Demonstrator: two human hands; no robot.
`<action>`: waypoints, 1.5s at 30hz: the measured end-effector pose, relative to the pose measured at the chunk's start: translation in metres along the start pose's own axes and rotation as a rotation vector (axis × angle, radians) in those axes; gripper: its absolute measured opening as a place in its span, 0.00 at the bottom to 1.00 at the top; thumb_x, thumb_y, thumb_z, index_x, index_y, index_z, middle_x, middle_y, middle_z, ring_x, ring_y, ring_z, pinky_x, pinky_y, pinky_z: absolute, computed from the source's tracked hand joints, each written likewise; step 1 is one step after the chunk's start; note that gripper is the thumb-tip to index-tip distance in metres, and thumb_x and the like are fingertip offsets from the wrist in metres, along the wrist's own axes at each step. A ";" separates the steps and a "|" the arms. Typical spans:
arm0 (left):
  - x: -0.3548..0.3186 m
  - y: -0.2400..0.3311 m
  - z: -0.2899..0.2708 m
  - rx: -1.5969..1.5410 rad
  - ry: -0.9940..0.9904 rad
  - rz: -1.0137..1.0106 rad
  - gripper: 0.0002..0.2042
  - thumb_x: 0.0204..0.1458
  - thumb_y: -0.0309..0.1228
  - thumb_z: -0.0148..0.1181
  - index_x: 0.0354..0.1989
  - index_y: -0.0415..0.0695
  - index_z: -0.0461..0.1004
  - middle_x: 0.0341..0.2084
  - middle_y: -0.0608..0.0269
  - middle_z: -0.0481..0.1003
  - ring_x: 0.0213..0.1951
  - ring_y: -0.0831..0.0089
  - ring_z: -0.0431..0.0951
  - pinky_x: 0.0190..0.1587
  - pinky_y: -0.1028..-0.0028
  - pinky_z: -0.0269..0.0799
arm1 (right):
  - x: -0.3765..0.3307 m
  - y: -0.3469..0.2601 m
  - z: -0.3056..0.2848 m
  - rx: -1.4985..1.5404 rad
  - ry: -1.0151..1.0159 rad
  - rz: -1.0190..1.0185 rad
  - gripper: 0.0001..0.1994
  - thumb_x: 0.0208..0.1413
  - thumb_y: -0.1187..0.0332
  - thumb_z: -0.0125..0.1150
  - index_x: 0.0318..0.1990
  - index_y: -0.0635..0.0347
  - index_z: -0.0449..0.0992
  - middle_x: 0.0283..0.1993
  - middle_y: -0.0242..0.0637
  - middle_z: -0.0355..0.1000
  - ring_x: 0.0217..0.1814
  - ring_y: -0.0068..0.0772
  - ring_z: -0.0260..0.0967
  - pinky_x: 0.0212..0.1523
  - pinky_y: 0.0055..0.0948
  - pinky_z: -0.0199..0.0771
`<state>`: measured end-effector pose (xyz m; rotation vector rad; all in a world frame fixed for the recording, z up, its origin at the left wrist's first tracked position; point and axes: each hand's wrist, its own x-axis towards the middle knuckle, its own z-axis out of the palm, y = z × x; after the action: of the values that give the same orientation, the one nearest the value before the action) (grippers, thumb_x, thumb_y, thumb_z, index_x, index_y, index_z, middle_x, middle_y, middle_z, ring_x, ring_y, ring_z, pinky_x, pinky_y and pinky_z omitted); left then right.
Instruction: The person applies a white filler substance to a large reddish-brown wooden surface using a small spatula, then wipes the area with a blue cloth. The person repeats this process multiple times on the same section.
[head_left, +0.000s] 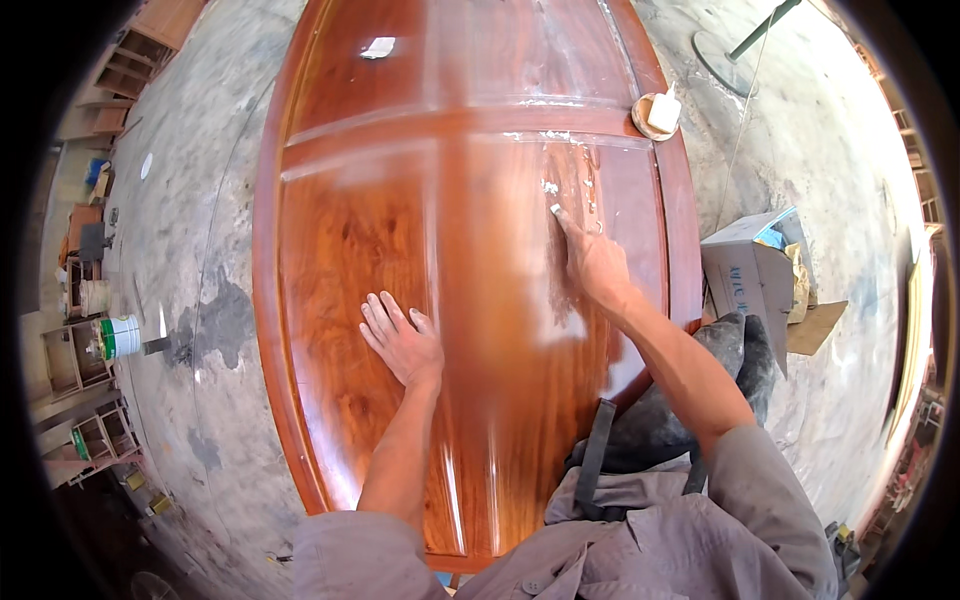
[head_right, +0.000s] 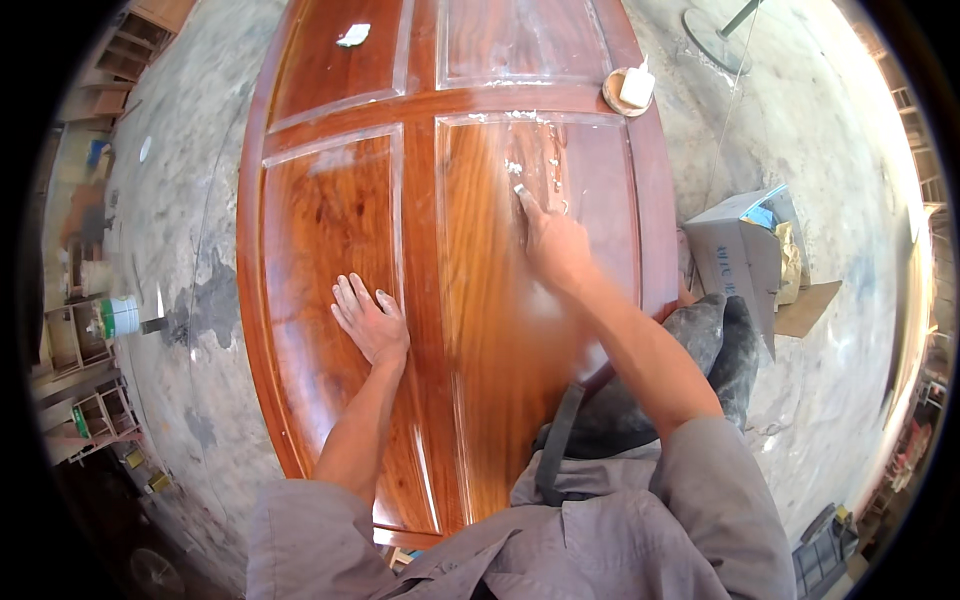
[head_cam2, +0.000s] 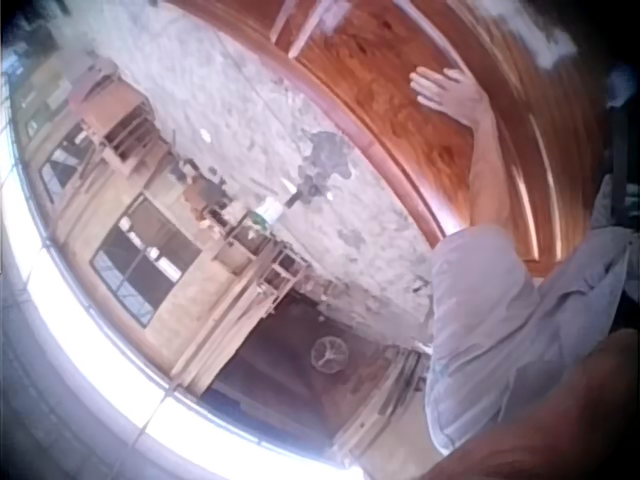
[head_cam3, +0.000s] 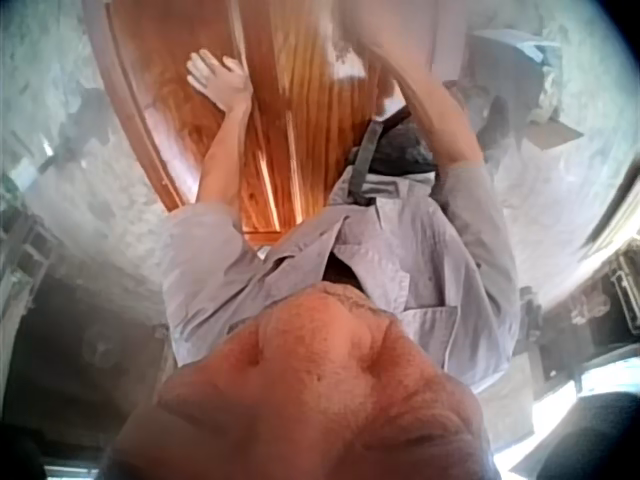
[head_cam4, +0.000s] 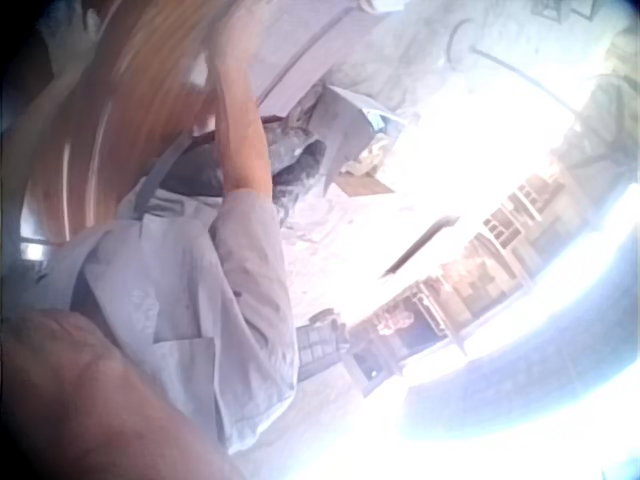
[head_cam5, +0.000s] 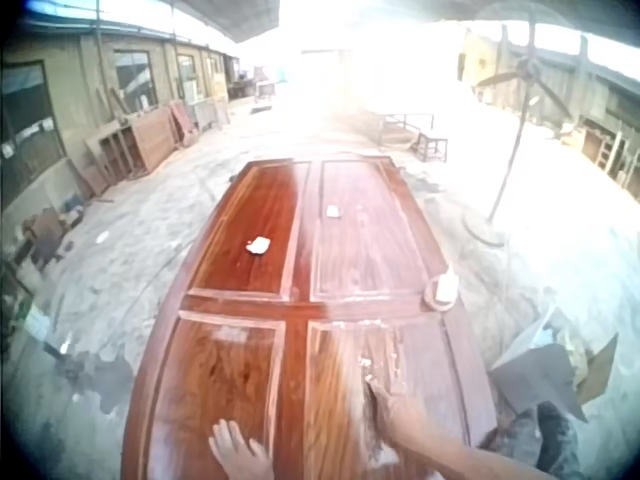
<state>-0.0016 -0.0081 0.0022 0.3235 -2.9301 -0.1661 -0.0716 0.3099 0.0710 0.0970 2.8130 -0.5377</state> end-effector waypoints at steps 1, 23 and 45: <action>-0.001 -0.002 0.000 0.006 0.005 -0.003 0.29 0.69 0.38 0.48 0.76 0.37 0.59 0.78 0.47 0.54 0.80 0.54 0.50 0.81 0.50 0.40 | -0.012 0.000 0.006 -0.011 0.001 -0.017 0.34 0.59 0.72 0.56 0.76 0.48 0.63 0.39 0.57 0.79 0.41 0.63 0.80 0.44 0.56 0.80; 0.000 -0.003 -0.002 0.002 -0.017 -0.007 0.29 0.69 0.37 0.49 0.76 0.37 0.59 0.78 0.47 0.54 0.80 0.54 0.49 0.81 0.50 0.40 | -0.022 -0.014 0.013 -0.020 0.077 -0.016 0.33 0.59 0.77 0.50 0.75 0.44 0.66 0.32 0.59 0.79 0.36 0.64 0.78 0.39 0.58 0.80; 0.000 0.001 -0.003 0.005 -0.049 -0.016 0.30 0.69 0.37 0.48 0.76 0.37 0.58 0.79 0.49 0.52 0.80 0.55 0.48 0.81 0.50 0.40 | -0.022 0.003 0.001 -0.020 0.092 0.027 0.34 0.59 0.74 0.53 0.76 0.48 0.64 0.34 0.57 0.79 0.37 0.63 0.80 0.39 0.57 0.79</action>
<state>-0.0013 -0.0073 0.0052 0.3491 -2.9777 -0.1708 -0.0496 0.3118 0.0749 0.1589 2.9011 -0.5108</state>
